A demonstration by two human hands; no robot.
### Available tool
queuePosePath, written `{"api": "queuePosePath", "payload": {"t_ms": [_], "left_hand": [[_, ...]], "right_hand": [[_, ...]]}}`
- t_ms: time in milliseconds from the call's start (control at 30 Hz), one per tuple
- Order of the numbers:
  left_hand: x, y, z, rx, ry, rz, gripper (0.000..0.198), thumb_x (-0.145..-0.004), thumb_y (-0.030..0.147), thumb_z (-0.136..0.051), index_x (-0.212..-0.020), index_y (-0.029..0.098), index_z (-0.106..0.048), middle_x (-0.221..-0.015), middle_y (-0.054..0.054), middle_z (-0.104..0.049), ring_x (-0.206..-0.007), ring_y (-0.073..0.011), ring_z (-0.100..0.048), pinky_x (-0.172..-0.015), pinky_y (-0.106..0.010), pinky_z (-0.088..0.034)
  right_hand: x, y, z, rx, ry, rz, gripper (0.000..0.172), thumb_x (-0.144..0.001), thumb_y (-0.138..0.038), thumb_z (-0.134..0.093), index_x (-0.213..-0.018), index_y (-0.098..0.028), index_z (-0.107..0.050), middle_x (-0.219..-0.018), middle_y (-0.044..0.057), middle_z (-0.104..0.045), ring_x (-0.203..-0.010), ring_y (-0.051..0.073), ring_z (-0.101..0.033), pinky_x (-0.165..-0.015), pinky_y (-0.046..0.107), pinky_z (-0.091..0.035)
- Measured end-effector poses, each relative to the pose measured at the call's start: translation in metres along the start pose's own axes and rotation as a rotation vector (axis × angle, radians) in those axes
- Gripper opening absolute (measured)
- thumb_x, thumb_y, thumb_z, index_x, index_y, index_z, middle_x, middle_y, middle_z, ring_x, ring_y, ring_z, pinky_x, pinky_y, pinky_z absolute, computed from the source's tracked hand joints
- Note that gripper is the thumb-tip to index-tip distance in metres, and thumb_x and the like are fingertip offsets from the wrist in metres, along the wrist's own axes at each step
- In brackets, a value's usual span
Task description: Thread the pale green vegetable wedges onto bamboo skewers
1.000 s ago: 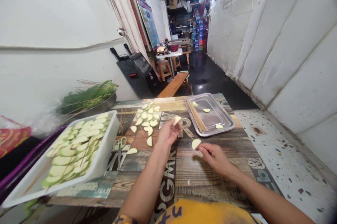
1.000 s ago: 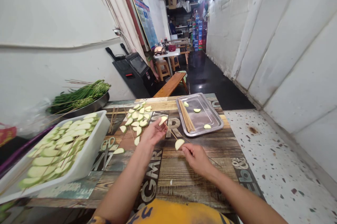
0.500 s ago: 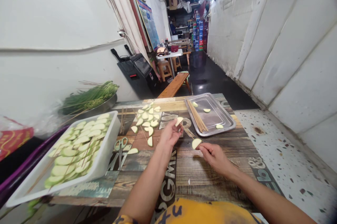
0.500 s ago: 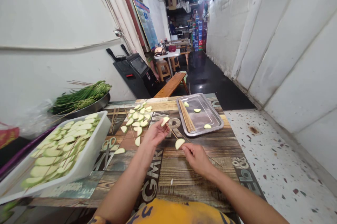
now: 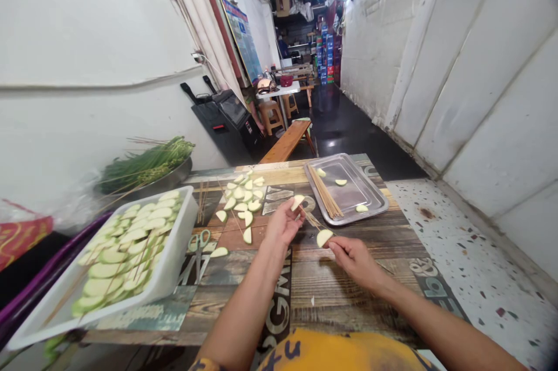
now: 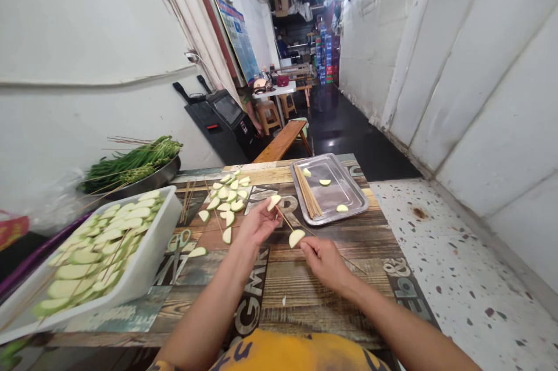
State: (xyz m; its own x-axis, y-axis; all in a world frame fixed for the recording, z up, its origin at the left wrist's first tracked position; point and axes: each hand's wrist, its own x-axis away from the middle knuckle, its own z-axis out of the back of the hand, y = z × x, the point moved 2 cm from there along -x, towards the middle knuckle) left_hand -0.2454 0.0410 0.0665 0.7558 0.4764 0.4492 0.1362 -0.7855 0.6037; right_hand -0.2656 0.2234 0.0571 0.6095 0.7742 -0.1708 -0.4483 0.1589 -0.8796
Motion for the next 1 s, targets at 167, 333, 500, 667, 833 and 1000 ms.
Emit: {"api": "queuePosePath", "payload": {"t_ms": [167, 333, 500, 667, 833, 1000], "left_hand": [[0.004, -0.012, -0.008, 0.005, -0.018, 0.043, 0.003, -0.076, 0.010, -0.055, -0.075, 0.012, -0.056, -0.071, -0.005, -0.064, -0.057, -0.0101, -0.056, -0.054, -0.023, -0.046], [0.008, -0.014, -0.014, -0.106, -0.073, -0.054, 0.005, -0.073, 0.014, -0.061, -0.074, 0.013, -0.056, -0.076, -0.006, -0.065, -0.061, -0.0103, -0.057, -0.057, -0.023, -0.047], [0.009, -0.010, 0.001, -0.337, -0.080, -0.255, 0.016, -0.066, 0.022, -0.067, -0.075, 0.012, -0.058, -0.075, -0.006, -0.065, -0.057, -0.0068, -0.053, -0.051, -0.017, -0.041], [0.009, -0.012, 0.019, -0.585, -0.001, -0.360, 0.020, -0.065, 0.029, -0.064, -0.071, 0.011, -0.057, -0.062, -0.003, -0.062, -0.048, -0.0062, -0.048, -0.042, -0.015, -0.033], [0.015, -0.006, 0.043, -0.787, 0.109, -0.501, 0.015, -0.070, 0.027, -0.055, -0.070, 0.012, -0.056, -0.063, -0.003, -0.063, -0.044, -0.0061, -0.047, -0.044, -0.017, -0.035], [0.035, 0.038, 0.104, -0.939, 0.237, -0.656, 0.025, -0.074, 0.034, -0.053, -0.087, 0.013, -0.059, -0.080, -0.007, -0.067, -0.065, -0.0128, -0.058, -0.061, -0.023, -0.045]], "right_hand": [[-0.002, 0.002, 0.002, -0.039, 0.030, -0.020, 0.035, -0.088, -0.036, -0.037, -0.083, -0.013, -0.063, -0.059, -0.001, -0.050, -0.056, 0.011, -0.043, -0.054, 0.021, -0.034], [-0.004, 0.002, 0.007, -0.047, 0.074, -0.023, 0.034, -0.087, -0.036, -0.038, -0.082, -0.013, -0.063, -0.059, -0.001, -0.052, -0.058, 0.012, -0.047, -0.057, 0.022, -0.037], [-0.004, 0.002, 0.008, 0.002, 0.063, 0.005, 0.033, -0.087, -0.033, -0.039, -0.083, -0.013, -0.065, -0.063, 0.001, -0.059, -0.063, 0.014, -0.053, -0.060, 0.022, -0.040], [0.001, 0.008, -0.002, 0.193, -0.038, 0.073, 0.034, -0.089, -0.031, -0.037, -0.088, -0.015, -0.067, -0.079, 0.005, -0.067, -0.070, 0.016, -0.059, -0.067, 0.024, -0.043], [0.001, 0.015, -0.008, 0.344, -0.125, 0.148, 0.035, -0.089, -0.032, -0.036, -0.091, -0.017, -0.068, -0.081, 0.007, -0.069, -0.070, 0.018, -0.062, -0.067, 0.025, -0.044], [-0.001, 0.015, -0.008, 0.392, -0.165, 0.151, 0.035, -0.089, -0.031, -0.034, -0.092, -0.017, -0.067, -0.080, 0.007, -0.069, -0.068, 0.018, -0.062, -0.065, 0.025, -0.044]]}}
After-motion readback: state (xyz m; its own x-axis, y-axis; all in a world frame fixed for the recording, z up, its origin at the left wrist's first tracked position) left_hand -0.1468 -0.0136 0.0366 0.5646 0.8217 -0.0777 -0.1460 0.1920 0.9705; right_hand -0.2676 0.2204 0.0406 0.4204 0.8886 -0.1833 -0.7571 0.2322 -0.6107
